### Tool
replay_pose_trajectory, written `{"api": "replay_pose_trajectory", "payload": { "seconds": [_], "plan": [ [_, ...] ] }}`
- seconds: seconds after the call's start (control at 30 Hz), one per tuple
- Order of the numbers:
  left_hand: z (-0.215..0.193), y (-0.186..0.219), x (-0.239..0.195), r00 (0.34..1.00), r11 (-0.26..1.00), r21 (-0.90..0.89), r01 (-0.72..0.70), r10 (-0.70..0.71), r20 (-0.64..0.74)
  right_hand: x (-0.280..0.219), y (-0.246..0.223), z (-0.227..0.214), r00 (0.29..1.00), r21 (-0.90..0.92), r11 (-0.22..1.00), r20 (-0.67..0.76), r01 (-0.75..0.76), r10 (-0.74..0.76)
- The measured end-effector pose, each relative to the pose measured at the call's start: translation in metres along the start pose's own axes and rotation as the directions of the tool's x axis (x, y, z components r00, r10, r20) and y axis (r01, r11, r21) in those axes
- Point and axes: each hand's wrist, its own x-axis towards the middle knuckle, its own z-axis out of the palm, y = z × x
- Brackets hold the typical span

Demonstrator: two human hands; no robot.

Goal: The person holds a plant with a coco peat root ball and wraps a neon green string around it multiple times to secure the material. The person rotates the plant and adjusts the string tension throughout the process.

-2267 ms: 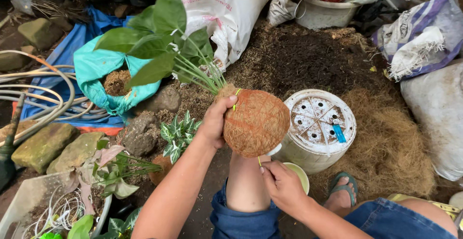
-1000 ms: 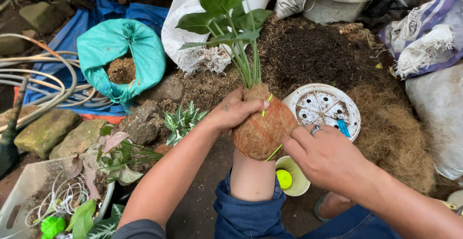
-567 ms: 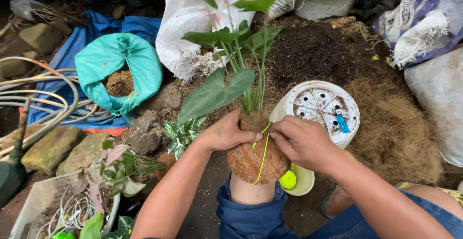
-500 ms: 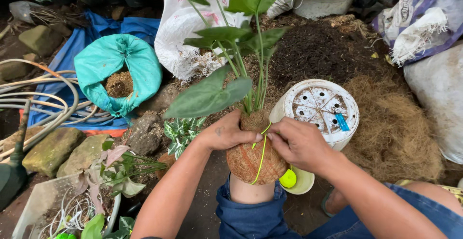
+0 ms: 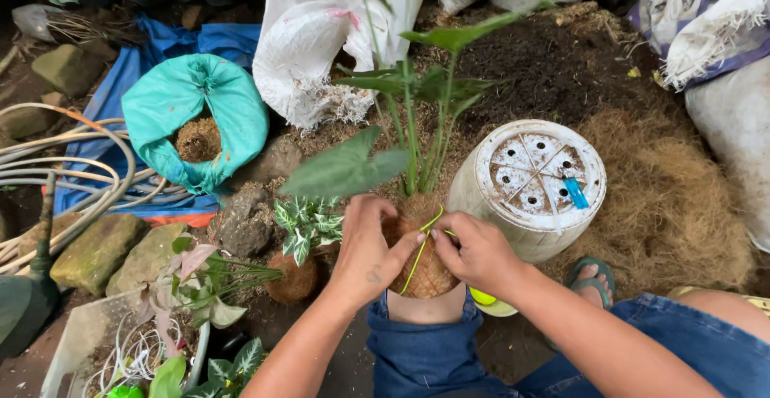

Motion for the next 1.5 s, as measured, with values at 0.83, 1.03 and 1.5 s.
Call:
{"api": "replay_pose_trajectory", "payload": {
  "seconds": [0.83, 1.03, 1.5],
  "plan": [
    [-0.01, 0.029, 0.006, 0.924, 0.95, -0.135, 0.282, -0.23, 0.306, 0.034, -0.012, -0.029, 0.971, 0.066, 0.997, 0.233, 0.036, -0.051],
    [-0.005, 0.026, 0.013, 0.886, 0.905, -0.222, 0.362, -0.26, 0.384, 0.053, -0.008, -0.05, 0.884, -0.122, 0.921, 0.351, 0.37, -0.309],
    [-0.002, 0.041, 0.006, 0.941, 0.954, -0.112, 0.279, -0.248, 0.23, 0.056, -0.019, -0.06, 0.913, 0.12, 0.978, 0.355, 0.17, -0.202]
  ]
}}
